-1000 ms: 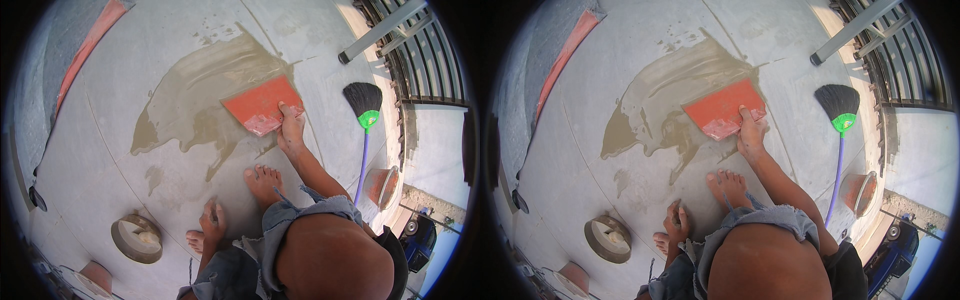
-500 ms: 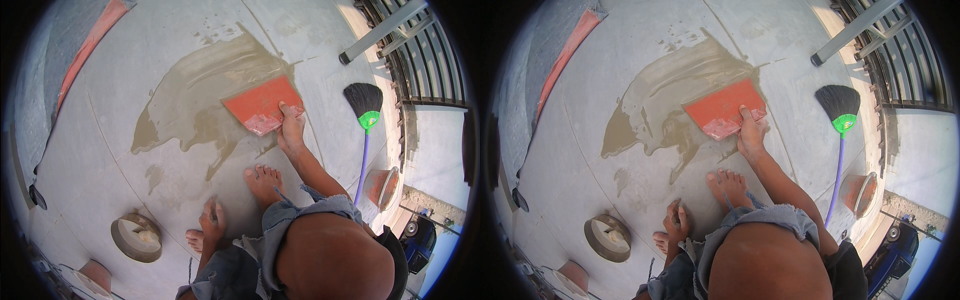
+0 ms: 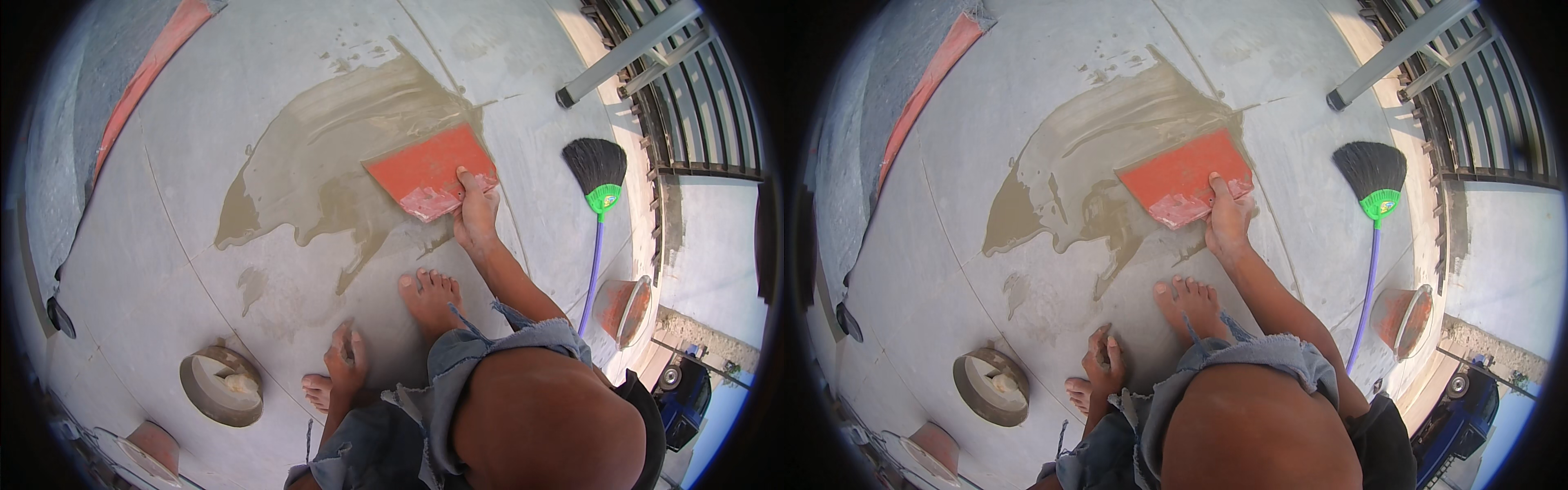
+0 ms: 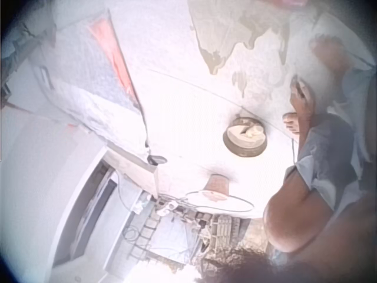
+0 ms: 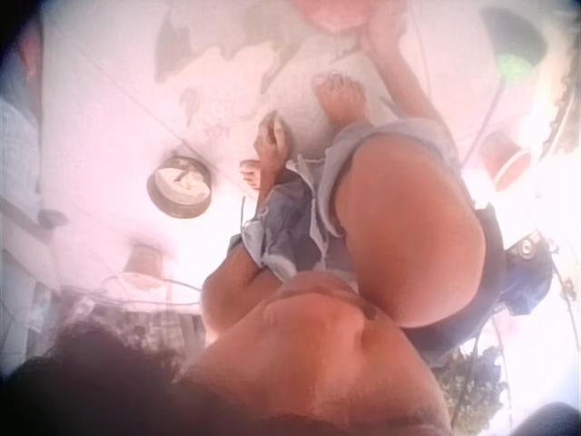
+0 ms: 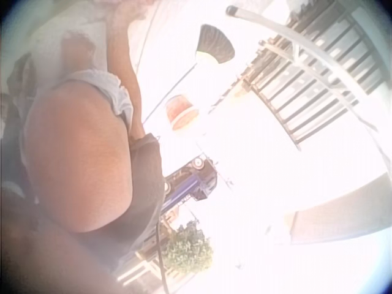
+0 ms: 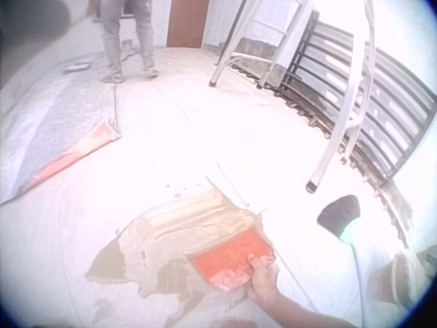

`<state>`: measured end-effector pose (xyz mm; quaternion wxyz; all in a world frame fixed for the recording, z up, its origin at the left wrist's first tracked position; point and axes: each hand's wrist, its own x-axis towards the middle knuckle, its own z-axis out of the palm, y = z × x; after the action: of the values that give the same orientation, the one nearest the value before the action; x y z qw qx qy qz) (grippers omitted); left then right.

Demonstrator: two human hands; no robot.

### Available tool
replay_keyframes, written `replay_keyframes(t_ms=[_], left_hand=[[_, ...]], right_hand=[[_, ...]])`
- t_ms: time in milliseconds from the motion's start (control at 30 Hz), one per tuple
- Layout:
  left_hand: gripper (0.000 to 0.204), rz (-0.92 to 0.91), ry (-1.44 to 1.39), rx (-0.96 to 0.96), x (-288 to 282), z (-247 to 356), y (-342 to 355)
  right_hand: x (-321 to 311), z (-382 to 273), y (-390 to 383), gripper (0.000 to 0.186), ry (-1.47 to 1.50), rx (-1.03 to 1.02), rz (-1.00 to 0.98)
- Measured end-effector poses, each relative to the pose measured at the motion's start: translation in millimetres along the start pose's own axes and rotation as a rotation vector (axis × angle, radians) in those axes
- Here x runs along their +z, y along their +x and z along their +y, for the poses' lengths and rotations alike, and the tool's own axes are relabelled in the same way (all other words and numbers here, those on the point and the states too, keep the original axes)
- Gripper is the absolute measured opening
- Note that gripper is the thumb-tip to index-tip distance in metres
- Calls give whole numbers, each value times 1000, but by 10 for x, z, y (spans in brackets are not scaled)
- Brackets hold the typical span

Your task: The person mixes a cement-like substance in a metal bowl using a trowel, then pours it onto the tiled floor and spreads it with a red trowel. The person repeatedly scoops and spreads the mixture to cover a section of the floor.

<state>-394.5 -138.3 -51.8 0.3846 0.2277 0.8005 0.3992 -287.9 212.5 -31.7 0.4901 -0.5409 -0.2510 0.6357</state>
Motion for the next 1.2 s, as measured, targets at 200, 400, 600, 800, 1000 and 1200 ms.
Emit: replay_keyframes(t_ms=[200, 400, 600, 800, 1000, 1200], left_hand=[[34, 27, -8, 32, 61, 13, -18], [33, 14, -34, 34, -10, 12, 12], [33, 40, -29, 24, -35, 51, 7], [33, 14, -22, -9, -17, 85, 1], [34, 23, -26, 5, -8, 124, 6], [34, 2, 14, 20, -37, 136, 13]], right_hand=[[181, -257, -111, 20, -26, -119, -35], [404, -863, -98, 22, -663, -735, -245], [496, -1325, 136, 26, -1045, -1001, -420], [526, -1242, 388, 25, -1068, -1080, -430], [501, -1134, 340, 28, -1068, -1119, -460], [449, -1167, 385, 25, -1112, -1124, -438]])
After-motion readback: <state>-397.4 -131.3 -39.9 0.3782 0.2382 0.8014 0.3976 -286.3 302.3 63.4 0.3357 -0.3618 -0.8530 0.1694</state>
